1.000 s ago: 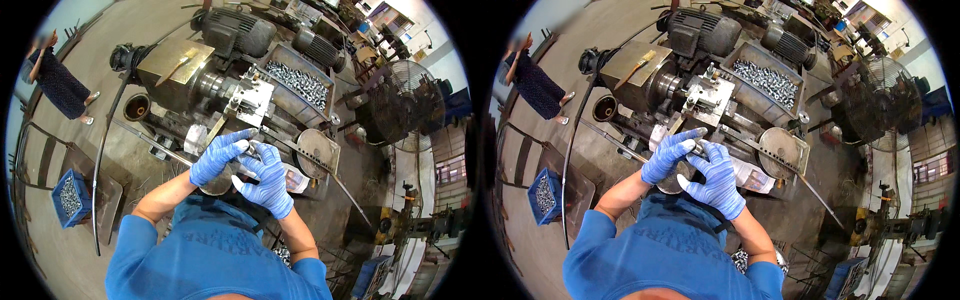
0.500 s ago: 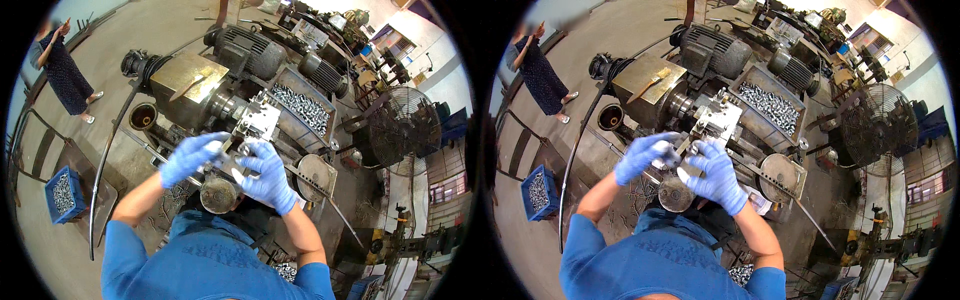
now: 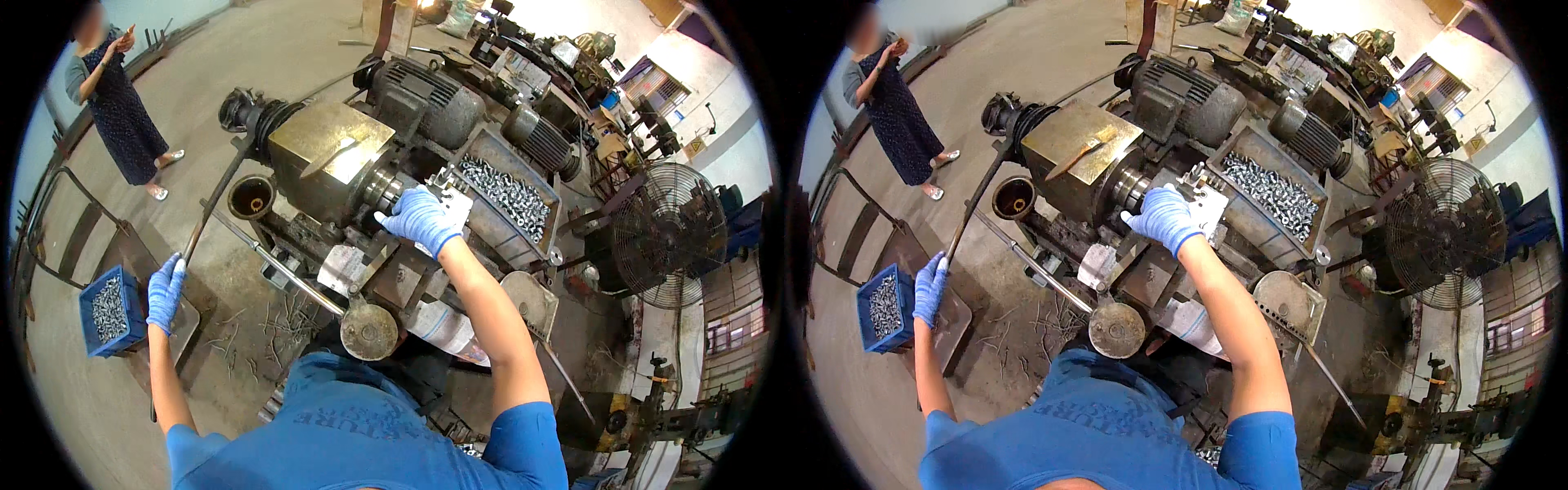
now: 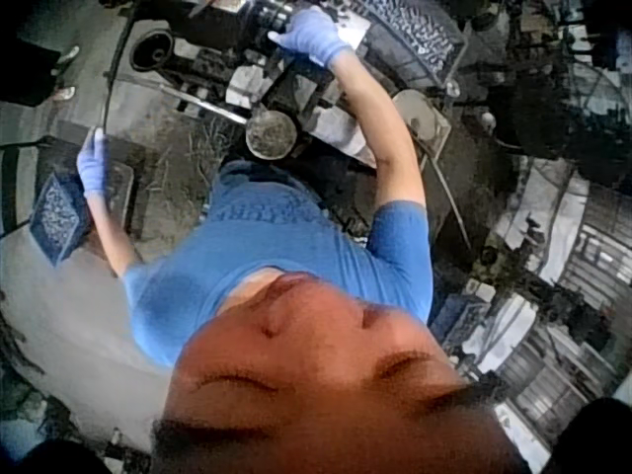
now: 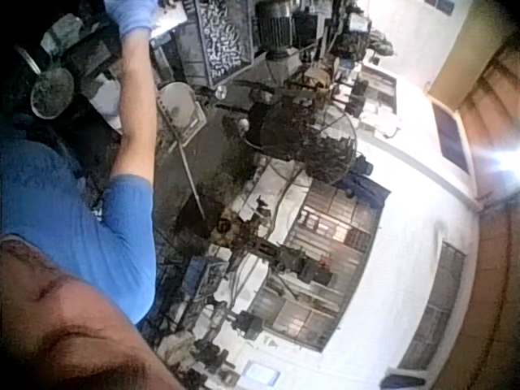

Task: The person operates a metal forming machine, repeatedly inserting small metal pieces into the machine and using a long metal rod to push them through. The person collects the processed pieces into a nearby bin. A woman in a dress stands nearby, occasionally looking at her phone.

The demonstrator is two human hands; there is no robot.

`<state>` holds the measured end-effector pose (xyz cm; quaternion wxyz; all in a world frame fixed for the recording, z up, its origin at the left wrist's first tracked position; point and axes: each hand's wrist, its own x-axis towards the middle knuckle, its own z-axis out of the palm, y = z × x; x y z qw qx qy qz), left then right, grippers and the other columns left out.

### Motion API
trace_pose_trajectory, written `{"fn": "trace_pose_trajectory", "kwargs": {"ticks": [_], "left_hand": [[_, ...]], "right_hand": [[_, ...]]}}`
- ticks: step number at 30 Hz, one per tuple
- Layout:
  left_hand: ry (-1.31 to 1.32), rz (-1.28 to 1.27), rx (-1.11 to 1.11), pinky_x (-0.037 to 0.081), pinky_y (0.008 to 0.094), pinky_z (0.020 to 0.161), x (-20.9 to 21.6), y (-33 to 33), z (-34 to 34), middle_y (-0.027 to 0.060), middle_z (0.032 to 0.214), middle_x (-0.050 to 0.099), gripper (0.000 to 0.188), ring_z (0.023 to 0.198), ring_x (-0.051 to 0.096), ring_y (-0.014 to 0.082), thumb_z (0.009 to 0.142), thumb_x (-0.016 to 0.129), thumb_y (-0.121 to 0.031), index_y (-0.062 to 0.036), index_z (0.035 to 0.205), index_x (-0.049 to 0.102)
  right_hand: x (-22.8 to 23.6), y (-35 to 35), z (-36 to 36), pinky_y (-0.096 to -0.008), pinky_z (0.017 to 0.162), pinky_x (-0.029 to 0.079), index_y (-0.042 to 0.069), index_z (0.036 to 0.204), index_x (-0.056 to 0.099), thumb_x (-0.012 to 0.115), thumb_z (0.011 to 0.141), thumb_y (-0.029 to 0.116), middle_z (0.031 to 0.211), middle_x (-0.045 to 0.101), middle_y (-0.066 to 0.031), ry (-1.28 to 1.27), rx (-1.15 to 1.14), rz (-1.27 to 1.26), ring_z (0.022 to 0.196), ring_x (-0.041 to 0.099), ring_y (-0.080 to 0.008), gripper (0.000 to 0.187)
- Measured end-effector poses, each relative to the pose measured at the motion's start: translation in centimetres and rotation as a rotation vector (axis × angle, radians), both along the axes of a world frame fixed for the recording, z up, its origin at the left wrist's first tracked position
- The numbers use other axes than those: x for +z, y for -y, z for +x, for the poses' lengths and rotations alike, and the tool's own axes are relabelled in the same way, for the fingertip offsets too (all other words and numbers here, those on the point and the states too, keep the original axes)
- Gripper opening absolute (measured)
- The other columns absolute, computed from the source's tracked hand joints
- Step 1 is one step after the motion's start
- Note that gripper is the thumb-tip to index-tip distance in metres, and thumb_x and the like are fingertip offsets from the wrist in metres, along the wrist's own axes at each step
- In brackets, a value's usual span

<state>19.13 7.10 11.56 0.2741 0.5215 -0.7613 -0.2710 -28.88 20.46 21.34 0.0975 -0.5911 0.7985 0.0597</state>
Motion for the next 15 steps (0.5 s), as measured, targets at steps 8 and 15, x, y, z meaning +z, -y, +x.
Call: {"fn": "trace_pose_trajectory", "kwargs": {"ticks": [8, 15], "left_hand": [[0.378, -0.044, -0.004, 0.047, 0.0401, 0.072, 2.6, -1.2, -2.0, 0.0209, 0.085, 0.064, 0.047, 0.079, 0.062, 0.0338, 0.087, 0.053, -0.039, -0.0044, 0.119, 0.055], [0.557, -0.082, 0.060, 0.048, 0.0446, 0.068, 2.5, -3.2, 0.6, 0.0197, 0.082, 0.063, 0.047, 0.074, 0.061, 0.0360, 0.082, 0.059, -0.037, -0.0103, 0.121, 0.054]], "right_hand": [[0.2, 0.8, 0.2, -0.0389, 0.083, 0.046, 0.000, 0.078, 0.068, 0.053, 0.074, 0.062, 0.080, 0.066, -0.0191, 0.014, -0.028, -0.017, 0.082, 0.064, -0.0307, 0.063], [0.3, 1.8, 0.4, -0.0386, 0.077, 0.050, 0.002, 0.082, 0.068, 0.056, 0.069, 0.066, 0.084, 0.066, -0.0202, 0.041, -0.015, -0.027, 0.082, 0.064, -0.0331, 0.066]]}}
